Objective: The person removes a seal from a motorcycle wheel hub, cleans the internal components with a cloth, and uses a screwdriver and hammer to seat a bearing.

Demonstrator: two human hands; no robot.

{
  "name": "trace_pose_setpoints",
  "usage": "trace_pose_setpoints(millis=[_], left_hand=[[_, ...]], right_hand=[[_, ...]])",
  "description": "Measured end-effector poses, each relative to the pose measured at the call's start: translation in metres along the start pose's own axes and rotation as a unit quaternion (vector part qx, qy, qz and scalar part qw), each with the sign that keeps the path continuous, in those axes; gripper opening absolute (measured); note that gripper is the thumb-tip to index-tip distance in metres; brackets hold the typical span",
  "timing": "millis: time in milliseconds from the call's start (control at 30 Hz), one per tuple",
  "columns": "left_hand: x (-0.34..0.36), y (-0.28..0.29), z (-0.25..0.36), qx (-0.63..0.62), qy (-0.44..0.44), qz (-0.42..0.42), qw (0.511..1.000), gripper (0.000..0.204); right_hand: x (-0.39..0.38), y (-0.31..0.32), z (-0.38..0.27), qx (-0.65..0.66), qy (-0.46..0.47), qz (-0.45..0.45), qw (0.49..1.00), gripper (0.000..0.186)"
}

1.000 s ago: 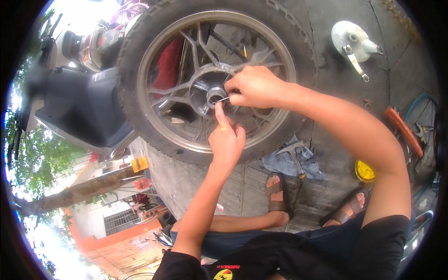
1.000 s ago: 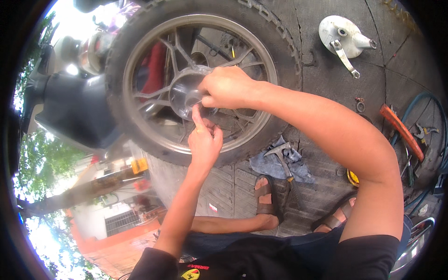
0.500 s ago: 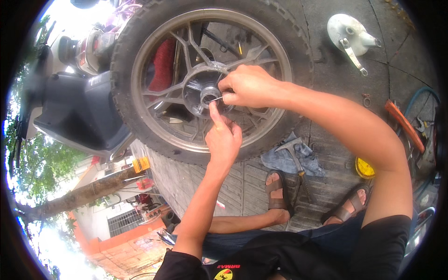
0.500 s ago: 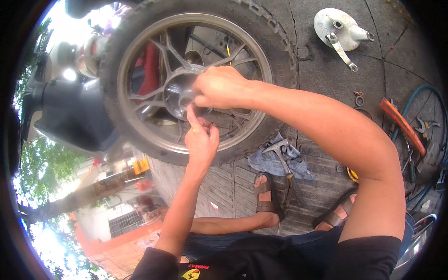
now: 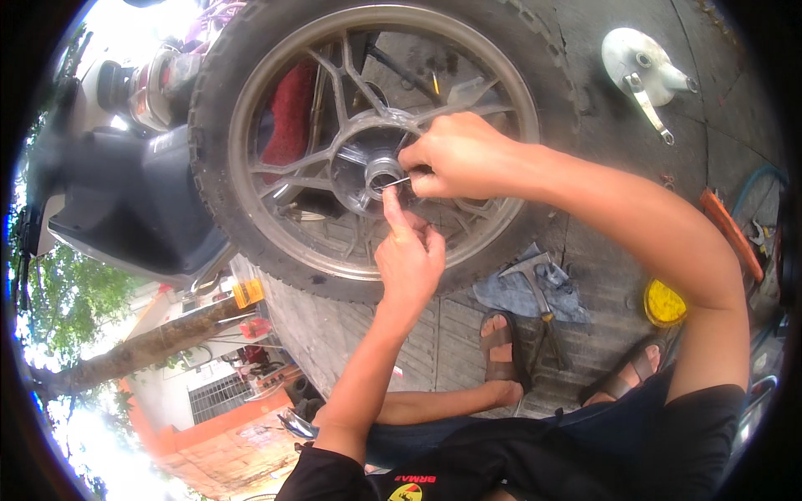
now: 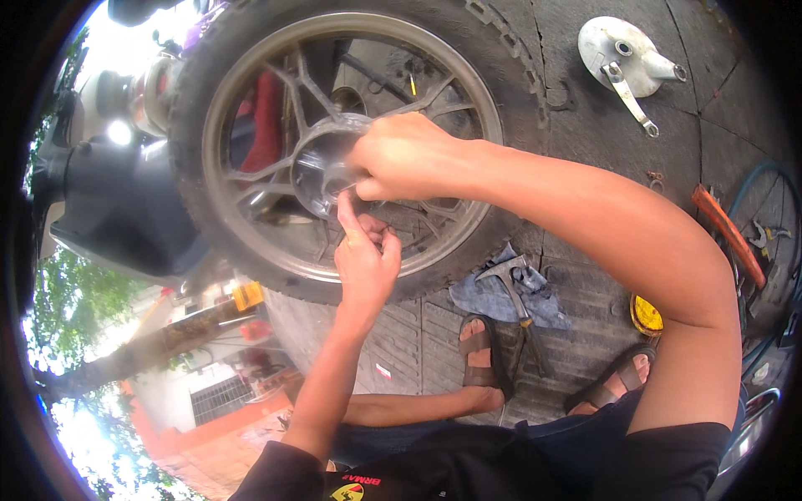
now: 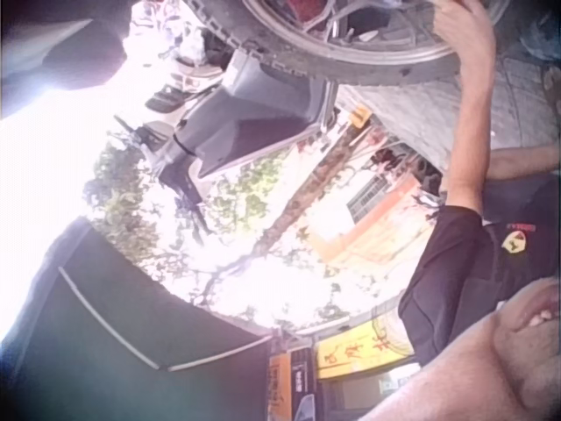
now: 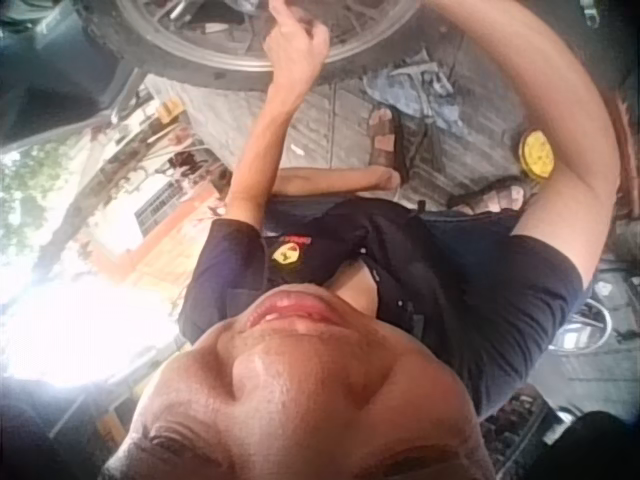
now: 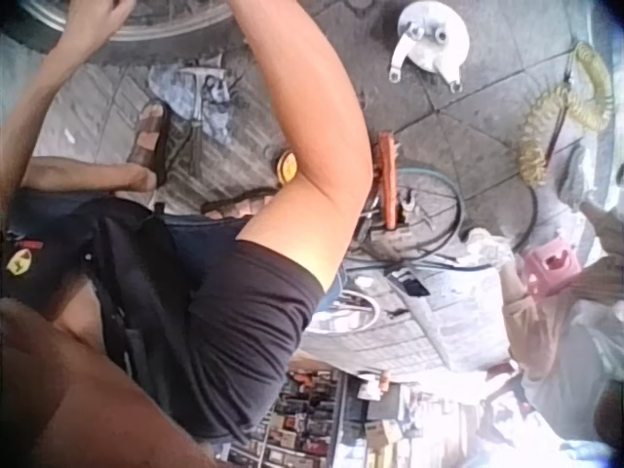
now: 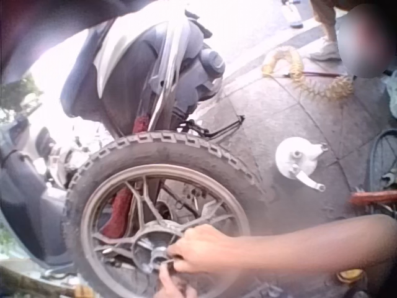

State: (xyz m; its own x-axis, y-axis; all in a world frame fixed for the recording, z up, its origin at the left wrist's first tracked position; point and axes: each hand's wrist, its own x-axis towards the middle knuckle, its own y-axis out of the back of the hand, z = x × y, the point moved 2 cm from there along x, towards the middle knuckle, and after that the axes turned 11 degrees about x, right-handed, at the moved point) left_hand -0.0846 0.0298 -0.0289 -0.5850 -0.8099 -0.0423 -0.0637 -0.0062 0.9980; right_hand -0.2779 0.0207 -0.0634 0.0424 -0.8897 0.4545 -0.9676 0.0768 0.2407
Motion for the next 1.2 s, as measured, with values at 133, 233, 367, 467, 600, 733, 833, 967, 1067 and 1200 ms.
trace_pose_setpoints(millis=[133, 233, 367, 467, 600, 733, 833, 967, 1067, 1200], left_hand=[[0.0, -0.004, -0.006, -0.009, 0.005, 0.007, 1.0, 0.084], [-0.003, -0.002, -0.009, -0.011, 0.0, 0.012, 1.0, 0.085], [-0.004, 0.0, -0.013, 0.027, -0.004, -0.002, 1.0, 0.087], [-0.006, 0.002, -0.012, 0.037, -0.004, 0.004, 0.999, 0.088], [-0.009, 0.008, -0.01, -0.005, 0.018, -0.007, 1.0, 0.083], [-0.012, 0.02, -0.014, -0.091, 0.056, 0.008, 0.994, 0.078], [-0.014, 0.024, -0.027, -0.219, 0.093, 0.052, 0.97, 0.073], [-0.004, 0.033, -0.034, -0.33, 0.163, 0.039, 0.929, 0.067], [0.007, 0.034, -0.036, -0.368, 0.166, 0.009, 0.915, 0.064], [0.016, 0.031, -0.035, -0.407, 0.173, 0.013, 0.897, 0.057]], right_hand=[[0.003, -0.004, -0.002, -0.015, 0.03, 0.017, 0.999, 0.018], [0.006, -0.008, -0.003, -0.036, 0.049, 0.025, 0.998, 0.018], [0.008, -0.007, -0.002, -0.066, 0.06, 0.027, 0.996, 0.018], [0.005, -0.008, -0.003, -0.065, 0.067, 0.03, 0.995, 0.018], [0.003, -0.005, -0.008, -0.07, 0.034, 0.014, 0.997, 0.02], [0.0, -0.004, -0.009, -0.074, 0.039, 0.021, 0.996, 0.02], [-0.001, -0.007, -0.008, -0.069, 0.034, 0.027, 0.997, 0.021], [-0.001, -0.008, -0.011, -0.065, 0.009, 0.016, 0.998, 0.023], [-0.001, -0.008, -0.011, -0.067, 0.008, 0.016, 0.998, 0.023], [-0.002, -0.007, -0.011, -0.067, 0.005, 0.025, 0.997, 0.023]])
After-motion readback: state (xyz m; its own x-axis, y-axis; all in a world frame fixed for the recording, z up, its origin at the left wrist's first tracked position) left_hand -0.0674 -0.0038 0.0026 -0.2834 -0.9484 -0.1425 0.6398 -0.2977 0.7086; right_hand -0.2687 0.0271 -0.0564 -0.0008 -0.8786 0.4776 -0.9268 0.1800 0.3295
